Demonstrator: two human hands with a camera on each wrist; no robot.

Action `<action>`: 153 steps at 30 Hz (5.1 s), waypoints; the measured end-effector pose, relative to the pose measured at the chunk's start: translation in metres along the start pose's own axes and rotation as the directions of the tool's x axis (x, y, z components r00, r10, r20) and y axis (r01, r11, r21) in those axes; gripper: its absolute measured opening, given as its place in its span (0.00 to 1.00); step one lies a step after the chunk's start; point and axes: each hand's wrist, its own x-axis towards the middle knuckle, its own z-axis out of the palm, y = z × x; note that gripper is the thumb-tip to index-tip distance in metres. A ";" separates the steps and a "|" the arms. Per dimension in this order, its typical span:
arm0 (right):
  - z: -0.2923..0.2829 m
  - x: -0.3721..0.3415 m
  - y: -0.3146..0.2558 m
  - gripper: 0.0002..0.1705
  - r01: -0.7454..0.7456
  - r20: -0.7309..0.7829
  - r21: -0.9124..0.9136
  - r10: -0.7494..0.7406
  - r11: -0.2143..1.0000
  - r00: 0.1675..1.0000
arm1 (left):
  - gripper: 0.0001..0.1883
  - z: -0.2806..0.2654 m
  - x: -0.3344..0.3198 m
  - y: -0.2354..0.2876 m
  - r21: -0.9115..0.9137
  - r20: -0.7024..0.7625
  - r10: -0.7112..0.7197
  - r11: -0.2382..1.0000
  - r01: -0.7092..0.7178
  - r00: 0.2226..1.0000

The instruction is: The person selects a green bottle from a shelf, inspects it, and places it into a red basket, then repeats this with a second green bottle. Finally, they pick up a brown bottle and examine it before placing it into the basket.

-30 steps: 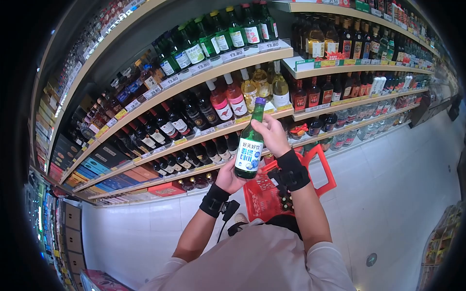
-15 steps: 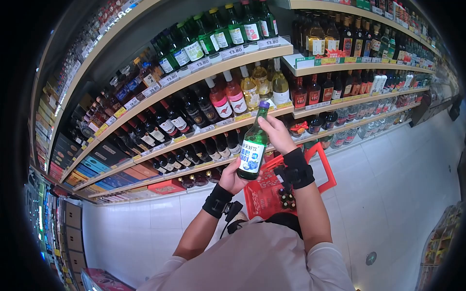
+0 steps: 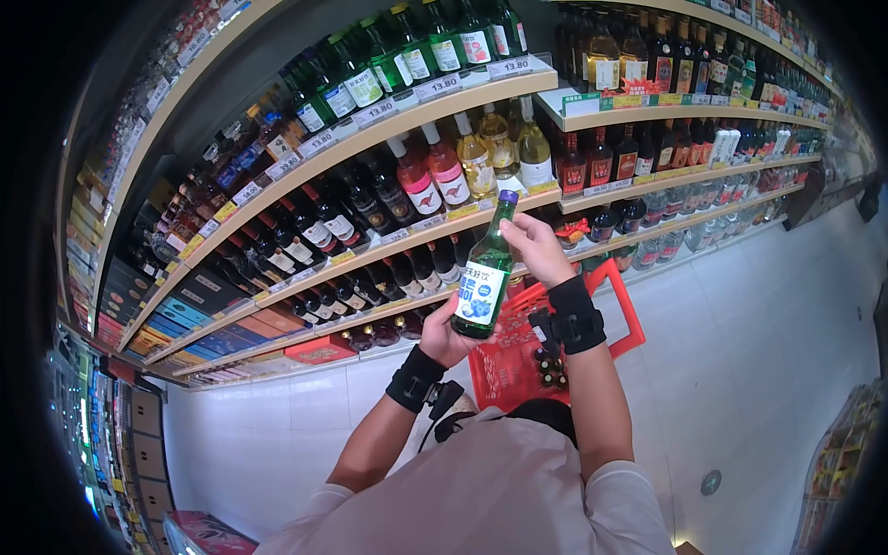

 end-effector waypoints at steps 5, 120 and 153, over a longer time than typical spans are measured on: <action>-0.016 0.001 0.017 0.14 -0.051 -0.019 0.074 0.053 0.996 0.998 | 0.28 0.002 -0.003 -0.001 0.049 0.059 -0.018 0.999 0.015 0.998; 0.129 -0.022 0.105 0.21 -0.540 -0.577 -0.669 0.102 0.511 0.810 | 0.32 -0.218 -0.034 0.047 0.797 -0.059 0.150 0.602 -0.044 0.987; -0.103 -0.192 0.443 0.34 -0.932 -0.707 -0.324 0.696 -0.163 0.124 | 0.15 -0.274 -0.020 -0.044 0.194 -0.650 -0.134 0.923 0.334 0.748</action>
